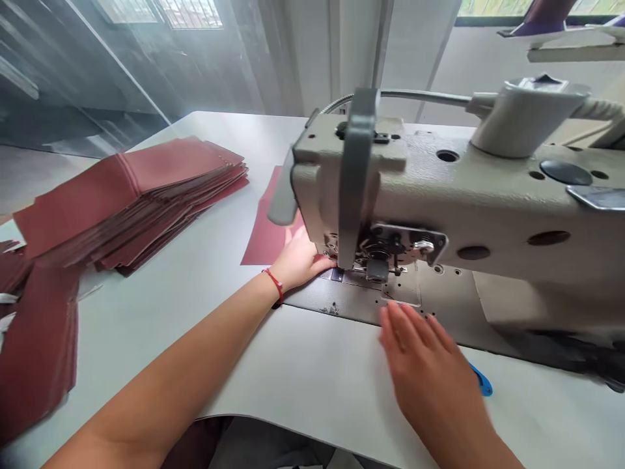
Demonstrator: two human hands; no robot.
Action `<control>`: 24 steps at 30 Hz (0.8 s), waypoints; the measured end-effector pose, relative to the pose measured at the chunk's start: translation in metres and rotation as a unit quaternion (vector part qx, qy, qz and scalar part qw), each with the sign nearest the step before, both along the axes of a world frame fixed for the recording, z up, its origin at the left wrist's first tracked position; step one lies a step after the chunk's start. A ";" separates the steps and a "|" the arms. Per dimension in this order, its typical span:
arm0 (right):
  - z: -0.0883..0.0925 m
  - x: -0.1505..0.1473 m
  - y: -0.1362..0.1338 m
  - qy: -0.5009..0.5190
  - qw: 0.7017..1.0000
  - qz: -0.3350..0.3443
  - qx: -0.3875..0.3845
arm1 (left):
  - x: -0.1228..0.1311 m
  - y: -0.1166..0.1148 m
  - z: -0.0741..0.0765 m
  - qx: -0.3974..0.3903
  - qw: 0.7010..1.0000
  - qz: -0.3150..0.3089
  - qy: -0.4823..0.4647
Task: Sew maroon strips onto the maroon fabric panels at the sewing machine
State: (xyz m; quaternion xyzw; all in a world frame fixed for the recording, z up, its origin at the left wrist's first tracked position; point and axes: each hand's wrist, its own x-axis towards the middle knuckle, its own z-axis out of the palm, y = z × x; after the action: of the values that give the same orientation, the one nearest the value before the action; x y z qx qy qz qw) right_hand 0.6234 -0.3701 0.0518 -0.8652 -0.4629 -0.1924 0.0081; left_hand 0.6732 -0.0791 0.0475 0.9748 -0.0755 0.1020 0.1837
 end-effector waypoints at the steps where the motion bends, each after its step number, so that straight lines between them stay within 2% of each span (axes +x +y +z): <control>1: -0.002 -0.006 -0.016 0.017 0.999 -0.034 -0.003 | 0.001 0.001 0.002 0.013 1.000 0.013 0.023; 3: -0.007 -0.018 -0.041 0.044 0.995 -0.090 -0.001 | 0.004 0.006 0.007 0.026 0.996 0.037 0.072; 6: -0.016 -0.034 -0.055 0.045 0.981 -0.187 0.008 | -0.003 0.017 0.018 0.033 0.989 0.078 0.120; 8: -0.020 -0.039 -0.055 0.055 0.967 -0.246 0.039 | -0.029 0.020 0.025 0.045 0.986 0.076 0.144; 10: -0.022 -0.043 -0.052 0.083 0.958 -0.259 0.086 | -0.075 0.014 0.030 0.074 0.981 0.043 0.172; 12: -0.021 -0.048 -0.048 0.107 0.957 -0.238 0.128 | -0.131 0.000 0.030 0.119 0.978 0.010 0.172; 14: -0.018 -0.060 -0.039 0.125 0.949 -0.229 0.179 | -0.183 -0.016 0.028 0.160 0.978 0.003 0.131; 16: -0.015 -0.080 -0.023 0.177 0.930 -0.218 0.239 | -0.220 -0.029 0.024 0.176 0.980 0.002 0.092; 19: -0.014 -0.117 0.007 0.293 0.901 -0.134 0.292 | -0.244 -0.035 0.019 0.108 0.993 0.013 0.052; 21: -0.020 -0.136 0.024 0.304 0.905 -0.048 0.295 | -0.247 -0.034 0.019 0.060 0.998 0.020 0.005; 23: -0.026 -0.146 0.035 0.277 0.915 -0.006 0.294 | -0.246 -0.034 0.017 0.082 0.995 0.019 -0.045; 24: -0.029 -0.148 0.037 0.265 0.918 -0.009 0.294 | -0.245 -0.035 0.016 0.114 0.992 0.015 -0.060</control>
State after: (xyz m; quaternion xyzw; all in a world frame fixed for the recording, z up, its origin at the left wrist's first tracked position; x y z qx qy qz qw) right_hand 0.4755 -0.3328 0.0228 -0.8473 -0.3583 -0.0840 0.3828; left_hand 0.4284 -0.1137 0.0633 0.9825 -0.0825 0.1537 0.0647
